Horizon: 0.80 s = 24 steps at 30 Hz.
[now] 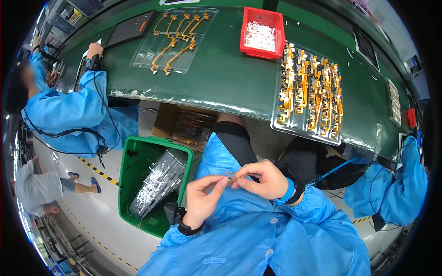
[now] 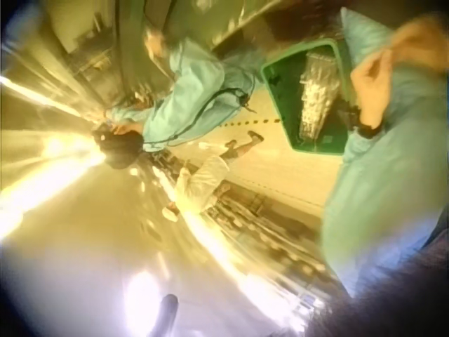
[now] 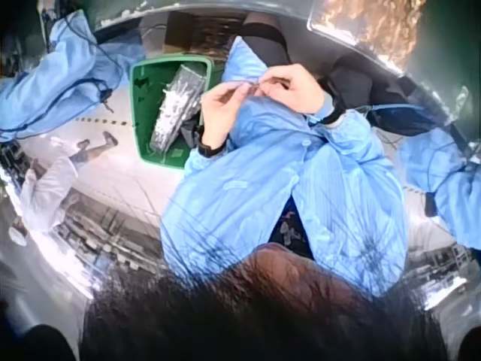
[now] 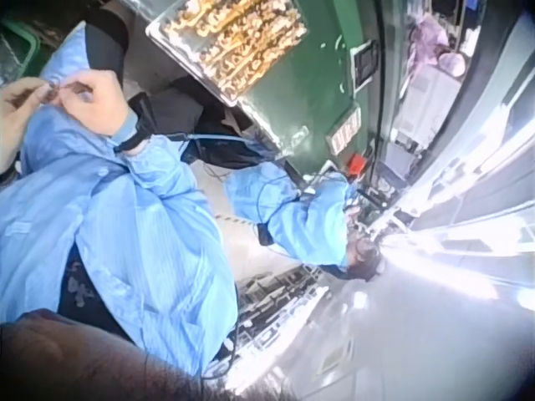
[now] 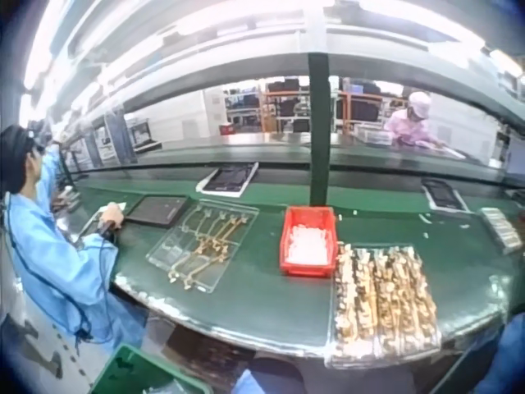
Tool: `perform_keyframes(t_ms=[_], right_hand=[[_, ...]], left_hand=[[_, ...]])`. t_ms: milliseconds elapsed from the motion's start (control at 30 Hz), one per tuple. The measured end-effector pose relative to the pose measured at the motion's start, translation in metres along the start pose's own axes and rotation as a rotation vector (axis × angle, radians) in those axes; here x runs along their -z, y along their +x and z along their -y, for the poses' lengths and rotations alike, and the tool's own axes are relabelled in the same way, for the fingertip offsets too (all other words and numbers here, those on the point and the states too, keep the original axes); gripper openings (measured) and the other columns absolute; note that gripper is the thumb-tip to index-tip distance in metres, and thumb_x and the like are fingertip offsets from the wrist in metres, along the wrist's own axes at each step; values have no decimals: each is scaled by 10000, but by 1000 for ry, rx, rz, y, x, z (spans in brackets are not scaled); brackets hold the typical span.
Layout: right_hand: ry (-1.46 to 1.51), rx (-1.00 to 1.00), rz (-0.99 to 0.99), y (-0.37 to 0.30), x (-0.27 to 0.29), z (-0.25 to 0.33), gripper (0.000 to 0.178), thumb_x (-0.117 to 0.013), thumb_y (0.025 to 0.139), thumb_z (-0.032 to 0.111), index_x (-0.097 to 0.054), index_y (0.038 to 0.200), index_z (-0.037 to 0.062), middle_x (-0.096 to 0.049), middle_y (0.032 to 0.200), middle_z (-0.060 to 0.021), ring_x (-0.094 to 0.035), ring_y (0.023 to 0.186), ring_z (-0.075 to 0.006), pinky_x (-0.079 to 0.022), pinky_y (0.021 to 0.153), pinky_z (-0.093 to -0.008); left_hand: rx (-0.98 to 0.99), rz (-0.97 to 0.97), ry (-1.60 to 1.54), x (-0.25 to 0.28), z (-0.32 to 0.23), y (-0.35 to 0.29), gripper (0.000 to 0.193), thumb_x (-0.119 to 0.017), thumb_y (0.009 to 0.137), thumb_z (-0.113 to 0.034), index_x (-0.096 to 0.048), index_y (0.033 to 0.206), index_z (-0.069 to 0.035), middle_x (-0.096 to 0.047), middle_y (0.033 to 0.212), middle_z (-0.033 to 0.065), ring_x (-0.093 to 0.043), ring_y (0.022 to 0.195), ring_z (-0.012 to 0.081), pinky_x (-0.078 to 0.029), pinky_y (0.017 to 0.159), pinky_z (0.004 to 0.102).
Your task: The recorder is assembling small electronic components or connectors at a factory workbench.
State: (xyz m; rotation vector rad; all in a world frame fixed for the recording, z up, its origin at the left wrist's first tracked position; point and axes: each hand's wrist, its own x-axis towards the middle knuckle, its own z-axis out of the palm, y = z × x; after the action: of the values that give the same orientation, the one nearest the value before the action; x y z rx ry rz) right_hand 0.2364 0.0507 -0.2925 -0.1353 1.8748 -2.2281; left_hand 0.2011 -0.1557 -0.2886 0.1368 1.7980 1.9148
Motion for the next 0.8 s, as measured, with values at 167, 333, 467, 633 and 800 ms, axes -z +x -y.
perform_keyframes(t_ms=[167,333,467,633,800], right_hand=[[-43,-57,-52,-3,0,1,118,-624,885,47,-669,944,-45,-726,857,-125,-713,834,-187,-556,785,-308],[-170,-39,-131,-2,1,-2,130,-655,863,59,-681,929,-50,-725,821,-129,-715,792,-178,-561,749,-298],[-116,-88,-111,-4,3,-3,103,-629,878,24,-672,932,-53,-717,847,-112,-691,838,-152,-539,800,-282],[-82,-19,-122,-4,2,-8,136,-654,868,67,-680,917,-57,-720,806,-125,-705,770,-166,-558,737,-297],[25,-51,-113,-6,0,-4,128,-637,882,58,-679,914,-58,-714,796,-116,-691,769,-149,-553,738,-291]], left_hand=[[-134,-10,275,-14,-3,6,102,-674,877,-14,-713,956,37,-730,896,134,-709,815,170,-553,730,267],[-404,-83,616,-26,-10,9,102,-677,842,1,-714,929,41,-719,839,151,-705,754,190,-532,668,267],[-326,-56,580,-26,-12,9,96,-673,854,-13,-717,917,44,-723,833,152,-704,744,189,-532,663,269],[-255,-46,533,-26,-15,8,96,-672,855,-16,-717,908,50,-726,819,148,-700,721,176,-525,638,264],[-260,-41,553,-25,-18,5,83,-671,856,-13,-724,908,24,-727,836,153,-719,719,222,-540,620,283]])
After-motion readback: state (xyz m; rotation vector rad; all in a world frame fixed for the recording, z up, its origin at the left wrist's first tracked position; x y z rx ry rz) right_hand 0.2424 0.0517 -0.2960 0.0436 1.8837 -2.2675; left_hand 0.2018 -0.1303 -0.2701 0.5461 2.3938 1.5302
